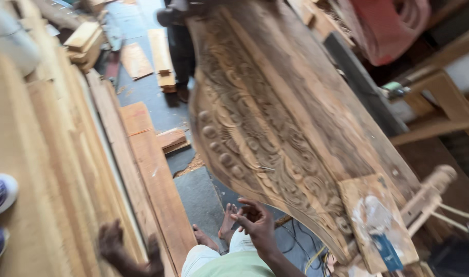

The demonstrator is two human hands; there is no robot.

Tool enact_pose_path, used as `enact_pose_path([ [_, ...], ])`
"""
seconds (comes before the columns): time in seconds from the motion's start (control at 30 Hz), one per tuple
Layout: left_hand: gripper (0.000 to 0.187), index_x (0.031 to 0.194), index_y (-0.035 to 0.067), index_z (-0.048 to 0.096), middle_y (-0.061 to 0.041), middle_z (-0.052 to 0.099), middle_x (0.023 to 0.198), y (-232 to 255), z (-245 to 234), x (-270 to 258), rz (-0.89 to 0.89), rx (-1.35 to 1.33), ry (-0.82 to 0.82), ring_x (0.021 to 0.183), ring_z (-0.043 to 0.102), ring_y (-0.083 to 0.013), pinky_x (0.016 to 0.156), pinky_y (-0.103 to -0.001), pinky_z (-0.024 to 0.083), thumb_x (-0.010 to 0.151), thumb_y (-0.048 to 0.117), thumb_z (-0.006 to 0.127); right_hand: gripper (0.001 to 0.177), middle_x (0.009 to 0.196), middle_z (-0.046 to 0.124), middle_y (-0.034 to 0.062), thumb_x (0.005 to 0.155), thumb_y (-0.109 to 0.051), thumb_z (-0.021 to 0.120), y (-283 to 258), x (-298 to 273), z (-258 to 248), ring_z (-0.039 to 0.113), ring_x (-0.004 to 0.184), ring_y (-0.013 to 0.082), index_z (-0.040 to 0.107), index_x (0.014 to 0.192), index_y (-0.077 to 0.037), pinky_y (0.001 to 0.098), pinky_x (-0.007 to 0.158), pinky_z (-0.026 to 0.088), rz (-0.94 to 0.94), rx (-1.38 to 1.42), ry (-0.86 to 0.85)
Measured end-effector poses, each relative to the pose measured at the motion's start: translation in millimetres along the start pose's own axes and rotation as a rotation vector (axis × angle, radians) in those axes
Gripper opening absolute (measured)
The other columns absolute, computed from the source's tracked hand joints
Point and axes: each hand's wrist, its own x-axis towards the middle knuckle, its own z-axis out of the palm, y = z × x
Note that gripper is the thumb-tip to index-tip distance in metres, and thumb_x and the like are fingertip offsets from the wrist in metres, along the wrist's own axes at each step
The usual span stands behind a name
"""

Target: The person applies a substance to a carved wooden headboard and sands the surface using a small sanding block by hand.

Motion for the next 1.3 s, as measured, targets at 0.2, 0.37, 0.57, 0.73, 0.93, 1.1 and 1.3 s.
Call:
enact_pose_path([
  [0.2, 0.086, 0.154, 0.000, 0.030, -0.030, 0.026, 0.162, 36.1, 102.7, -16.8, 0.143, -0.247, -0.407, 0.154, 0.024, -0.0452, 0.125, -0.056, 0.024, 0.088, 0.033, 0.074, 0.043, 0.085, 0.074, 0.0106, 0.074, 0.002, 0.086, 0.6, -8.2, -67.9, 0.065, 0.058, 0.0138, 0.070, 0.114, 0.004, 0.0246, 0.050, 0.053, -0.058, 0.131, 0.334],
  [0.37, 0.097, 0.162, 0.002, 0.018, -0.027, 0.015, 0.169, 92.4, 175.3, -25.3, 0.217, -0.286, -0.634, 0.157, 0.018, -0.0435, 0.125, -0.055, 0.022, 0.092, 0.044, 0.070, 0.040, 0.087, 0.074, 0.0139, 0.075, 0.006, 0.082, 3.2, -21.9, -124.1, 0.069, 0.064, 0.0175, 0.069, 0.113, 0.007, 0.0275, 0.059, 0.058, -0.124, 0.243, 0.397],
  [0.57, 0.098, 0.160, 0.003, 0.018, -0.025, 0.017, 0.166, 99.0, 241.9, -52.0, 0.303, -0.006, -0.731, 0.154, 0.019, -0.0444, 0.122, -0.057, 0.019, 0.090, 0.049, 0.067, 0.034, 0.088, 0.074, 0.0135, 0.079, 0.004, 0.080, 13.3, -33.0, -194.1, 0.070, 0.064, 0.0185, 0.069, 0.111, 0.006, 0.0266, 0.056, 0.054, -0.162, 0.255, 0.462],
  [0.73, 0.074, 0.156, 0.007, 0.037, -0.017, 0.031, 0.165, 88.1, 290.7, -70.5, 0.454, 0.192, -0.751, 0.154, 0.024, -0.0398, 0.124, -0.056, 0.021, 0.096, 0.039, 0.064, 0.026, 0.087, 0.075, 0.0125, 0.084, 0.000, 0.081, 19.1, -31.8, -235.7, 0.071, 0.066, 0.0172, 0.072, 0.108, 0.006, 0.0231, 0.057, 0.053, -0.189, 0.202, 0.451],
  [0.93, 0.032, 0.125, 0.009, 0.066, -0.017, 0.053, 0.148, 94.2, 295.6, -81.1, 0.507, 0.076, -0.637, 0.145, 0.042, -0.0350, 0.127, -0.055, 0.027, 0.098, 0.026, 0.065, 0.025, 0.079, 0.074, 0.0150, 0.085, -0.003, 0.080, 0.9, -28.8, -269.2, 0.067, 0.059, 0.0171, 0.072, 0.107, 0.004, 0.0221, 0.046, 0.043, -0.193, 0.109, 0.622],
  [1.1, 0.015, 0.106, 0.010, 0.071, -0.010, 0.061, 0.123, 96.3, 288.5, -78.0, 0.441, -0.047, -0.651, 0.127, 0.053, -0.0359, 0.120, -0.054, 0.036, 0.093, 0.017, 0.071, 0.021, 0.086, 0.075, 0.0121, 0.088, -0.004, 0.076, 0.3, -38.7, -274.9, 0.070, 0.064, 0.0147, 0.070, 0.108, 0.003, 0.0207, 0.049, 0.045, -0.260, 0.177, 0.739],
  [1.3, 0.016, 0.103, 0.008, 0.071, -0.009, 0.064, 0.112, 116.2, 278.8, -66.5, 0.626, -0.232, -0.686, 0.117, 0.055, -0.0357, 0.107, -0.053, 0.040, 0.090, 0.017, 0.073, 0.018, 0.088, 0.070, 0.0106, 0.091, 0.002, 0.072, 3.3, -50.8, -266.8, 0.056, 0.056, 0.0097, 0.068, 0.108, 0.006, 0.0275, 0.057, 0.055, -0.355, 0.251, 0.923],
])
